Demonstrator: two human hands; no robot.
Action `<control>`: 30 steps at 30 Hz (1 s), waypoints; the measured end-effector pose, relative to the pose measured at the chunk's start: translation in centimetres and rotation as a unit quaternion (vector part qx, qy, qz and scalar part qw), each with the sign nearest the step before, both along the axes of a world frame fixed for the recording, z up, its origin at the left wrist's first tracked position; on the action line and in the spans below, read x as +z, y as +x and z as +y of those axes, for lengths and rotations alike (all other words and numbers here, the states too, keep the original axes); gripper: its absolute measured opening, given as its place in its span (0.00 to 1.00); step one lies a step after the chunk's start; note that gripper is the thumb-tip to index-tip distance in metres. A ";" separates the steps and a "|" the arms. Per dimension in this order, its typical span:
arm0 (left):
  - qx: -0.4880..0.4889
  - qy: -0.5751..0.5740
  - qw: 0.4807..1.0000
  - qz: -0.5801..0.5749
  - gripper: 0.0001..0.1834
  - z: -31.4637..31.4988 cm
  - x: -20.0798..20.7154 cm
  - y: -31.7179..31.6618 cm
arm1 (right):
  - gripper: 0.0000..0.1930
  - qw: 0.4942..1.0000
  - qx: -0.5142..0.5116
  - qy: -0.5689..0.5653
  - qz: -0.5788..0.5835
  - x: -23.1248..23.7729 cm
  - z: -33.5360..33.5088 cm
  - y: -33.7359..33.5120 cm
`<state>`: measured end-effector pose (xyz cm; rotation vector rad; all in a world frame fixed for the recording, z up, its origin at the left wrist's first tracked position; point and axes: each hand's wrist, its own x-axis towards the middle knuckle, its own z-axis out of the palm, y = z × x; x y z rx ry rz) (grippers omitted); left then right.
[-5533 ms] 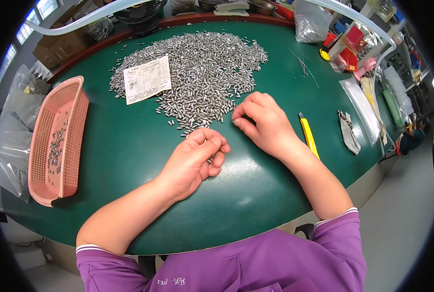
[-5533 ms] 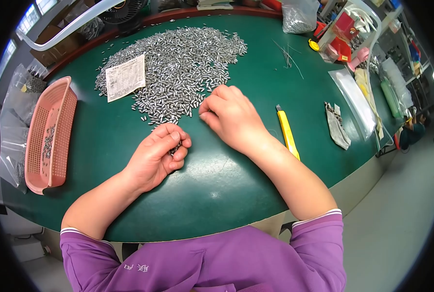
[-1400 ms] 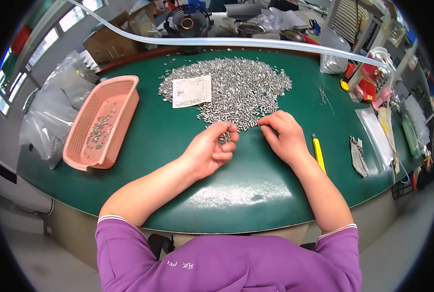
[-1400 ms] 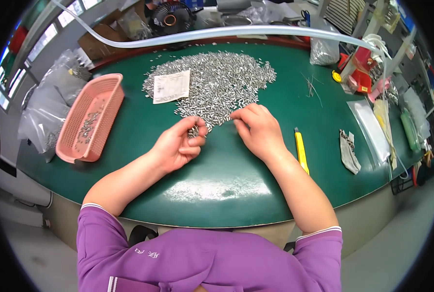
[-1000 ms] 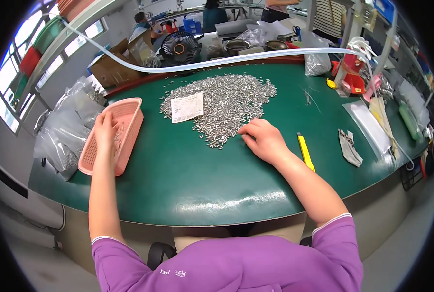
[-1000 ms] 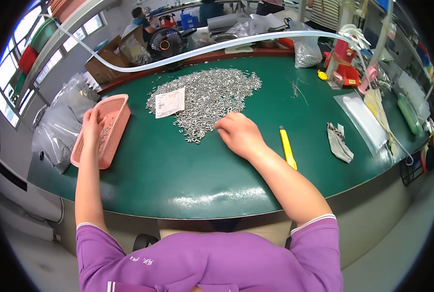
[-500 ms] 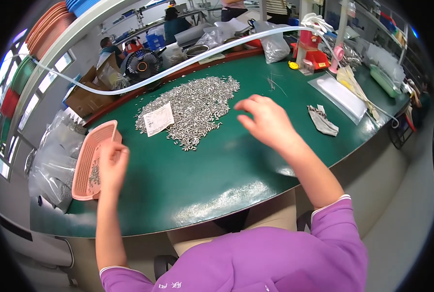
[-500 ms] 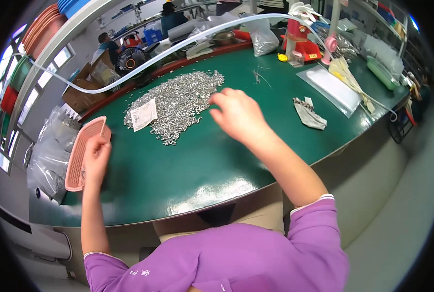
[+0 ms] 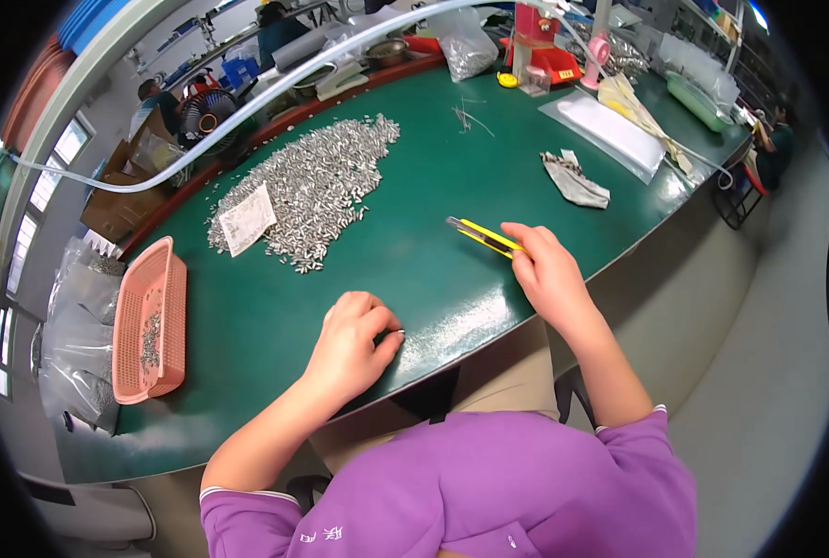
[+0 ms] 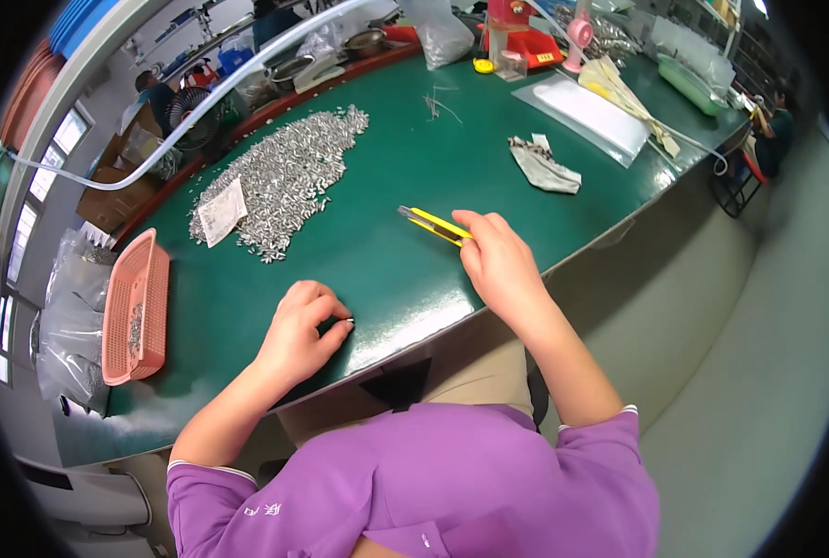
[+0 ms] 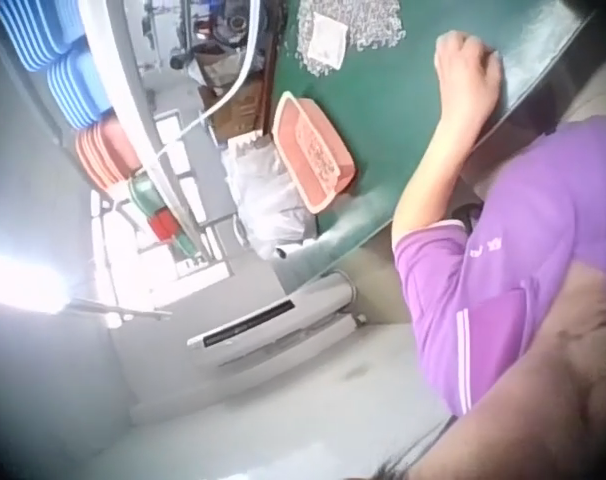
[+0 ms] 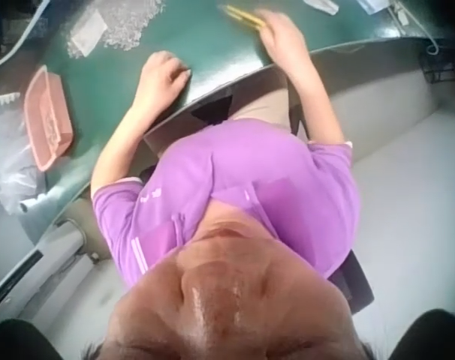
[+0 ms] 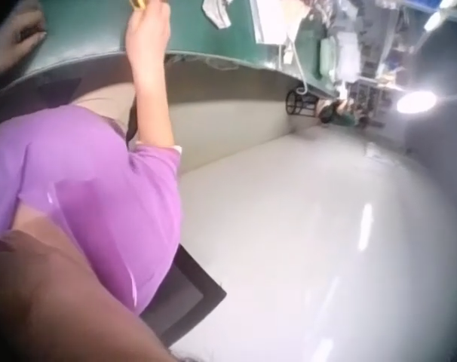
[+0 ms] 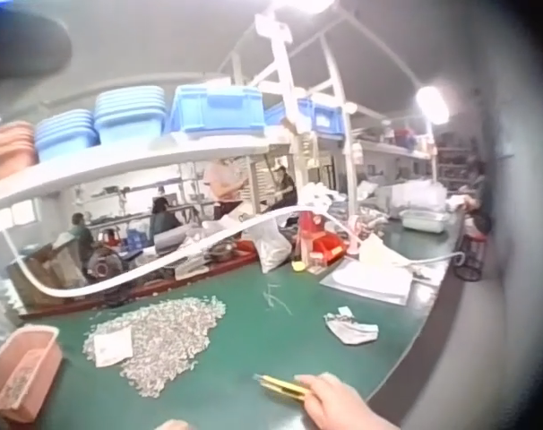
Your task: Sorting and inspecting small metal components at a factory workbench, occasionally using a utility knife for cleaning or checking.
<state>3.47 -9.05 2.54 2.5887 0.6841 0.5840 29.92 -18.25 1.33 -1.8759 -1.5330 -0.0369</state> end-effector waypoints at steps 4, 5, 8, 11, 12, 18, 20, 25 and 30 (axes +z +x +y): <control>0.006 0.022 1.000 -0.003 0.07 -0.4 0.3 0.4 | 0.16 0.957 0.055 -0.024 0.283 1.9 -5.3 -2.8; 0.014 0.014 1.000 0.003 0.07 -0.6 0.6 0.6 | 0.16 0.965 0.076 -0.003 0.252 1.3 -6.2 -3.0; 0.021 -0.016 0.999 0.025 0.06 -0.3 0.4 0.8 | 0.16 0.977 0.085 -0.028 0.192 0.4 -8.2 -3.9; 0.034 -0.026 0.999 0.007 0.06 -0.8 0.2 0.8 | 0.18 0.984 0.089 -0.027 0.150 -0.4 -8.9 -5.0; 0.032 -0.028 0.999 0.016 0.06 -0.7 0.1 0.6 | 0.20 0.982 0.106 -0.063 0.144 -0.5 -8.8 -5.3; 0.022 0.018 1.000 0.011 0.07 -0.6 -0.5 0.8 | 0.30 0.972 0.176 -0.092 0.128 -1.1 -8.2 -6.8; 0.024 0.025 0.999 0.005 0.07 -0.7 -0.6 1.0 | 0.30 0.968 0.200 -0.099 0.117 -0.7 -7.8 -7.4; 0.040 0.040 0.998 0.007 0.07 -1.1 -0.6 1.0 | 0.30 0.973 0.202 -0.073 0.078 -0.4 -7.2 -8.5; 0.052 0.046 0.997 0.014 0.07 -1.3 -0.5 1.2 | 0.29 0.976 0.192 -0.076 0.076 -0.2 -7.1 -8.8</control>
